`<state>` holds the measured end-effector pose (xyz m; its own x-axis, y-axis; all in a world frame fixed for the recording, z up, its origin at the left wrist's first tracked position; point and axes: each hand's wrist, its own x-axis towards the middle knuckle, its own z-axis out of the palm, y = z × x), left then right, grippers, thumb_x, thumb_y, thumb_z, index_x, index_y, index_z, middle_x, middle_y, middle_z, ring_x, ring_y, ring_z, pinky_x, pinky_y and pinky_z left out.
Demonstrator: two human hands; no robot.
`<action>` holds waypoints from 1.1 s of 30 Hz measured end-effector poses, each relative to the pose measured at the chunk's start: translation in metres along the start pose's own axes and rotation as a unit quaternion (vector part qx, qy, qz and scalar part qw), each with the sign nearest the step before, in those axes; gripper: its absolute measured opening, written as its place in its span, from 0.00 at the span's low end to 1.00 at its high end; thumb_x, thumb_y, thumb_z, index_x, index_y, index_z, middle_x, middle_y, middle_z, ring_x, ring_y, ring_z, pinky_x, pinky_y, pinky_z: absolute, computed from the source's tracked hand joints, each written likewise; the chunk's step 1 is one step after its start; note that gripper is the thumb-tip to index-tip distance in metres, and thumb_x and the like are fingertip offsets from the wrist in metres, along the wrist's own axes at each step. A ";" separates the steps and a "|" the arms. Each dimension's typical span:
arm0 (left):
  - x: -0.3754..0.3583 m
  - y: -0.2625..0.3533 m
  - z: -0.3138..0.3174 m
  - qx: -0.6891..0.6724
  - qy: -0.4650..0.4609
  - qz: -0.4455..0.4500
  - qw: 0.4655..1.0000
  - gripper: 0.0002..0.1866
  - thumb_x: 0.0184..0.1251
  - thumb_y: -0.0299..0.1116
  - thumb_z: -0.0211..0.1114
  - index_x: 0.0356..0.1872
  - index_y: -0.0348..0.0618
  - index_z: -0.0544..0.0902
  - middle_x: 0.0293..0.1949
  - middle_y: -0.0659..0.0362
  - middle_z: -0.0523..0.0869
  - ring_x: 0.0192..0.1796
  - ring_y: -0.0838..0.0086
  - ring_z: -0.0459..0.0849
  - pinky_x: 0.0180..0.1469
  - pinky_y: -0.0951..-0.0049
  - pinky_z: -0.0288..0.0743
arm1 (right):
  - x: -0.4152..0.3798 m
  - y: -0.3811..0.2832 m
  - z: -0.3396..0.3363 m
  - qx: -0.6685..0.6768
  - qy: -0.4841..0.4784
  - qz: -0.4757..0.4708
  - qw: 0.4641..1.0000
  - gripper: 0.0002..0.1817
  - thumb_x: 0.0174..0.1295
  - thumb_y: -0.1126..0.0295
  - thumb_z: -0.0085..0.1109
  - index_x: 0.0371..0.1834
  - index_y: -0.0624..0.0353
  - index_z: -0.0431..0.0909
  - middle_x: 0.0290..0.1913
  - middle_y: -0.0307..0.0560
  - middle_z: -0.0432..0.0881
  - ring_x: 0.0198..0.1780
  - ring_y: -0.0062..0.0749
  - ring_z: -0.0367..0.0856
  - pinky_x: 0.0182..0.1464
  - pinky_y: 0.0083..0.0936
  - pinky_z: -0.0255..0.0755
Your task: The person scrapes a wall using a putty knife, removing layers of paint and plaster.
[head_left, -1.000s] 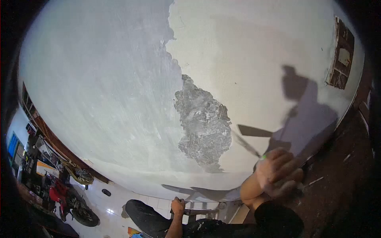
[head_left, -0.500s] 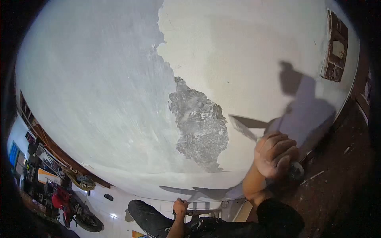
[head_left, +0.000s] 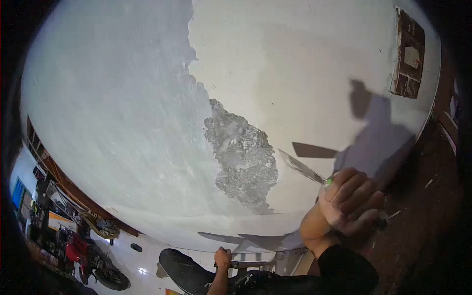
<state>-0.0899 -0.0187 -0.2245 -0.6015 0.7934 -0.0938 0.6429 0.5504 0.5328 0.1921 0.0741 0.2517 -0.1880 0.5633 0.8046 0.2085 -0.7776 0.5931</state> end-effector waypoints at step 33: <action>0.001 -0.005 0.006 0.003 0.051 0.023 0.998 0.13 0.49 0.37 0.61 0.24 0.35 0.80 0.25 0.44 0.83 0.32 0.50 0.83 0.38 0.56 0.76 | -0.008 -0.001 0.004 -0.029 -0.008 0.020 0.999 0.08 0.65 0.62 0.42 0.31 0.48 0.68 0.22 0.35 0.66 0.21 0.26 0.61 0.27 0.26 0.59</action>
<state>-0.0906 -0.0195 -0.2329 -0.6166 0.7871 0.0173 0.6735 0.5159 0.5294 0.1970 0.0712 0.2444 -0.1646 0.5350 0.8287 0.1587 -0.8148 0.5576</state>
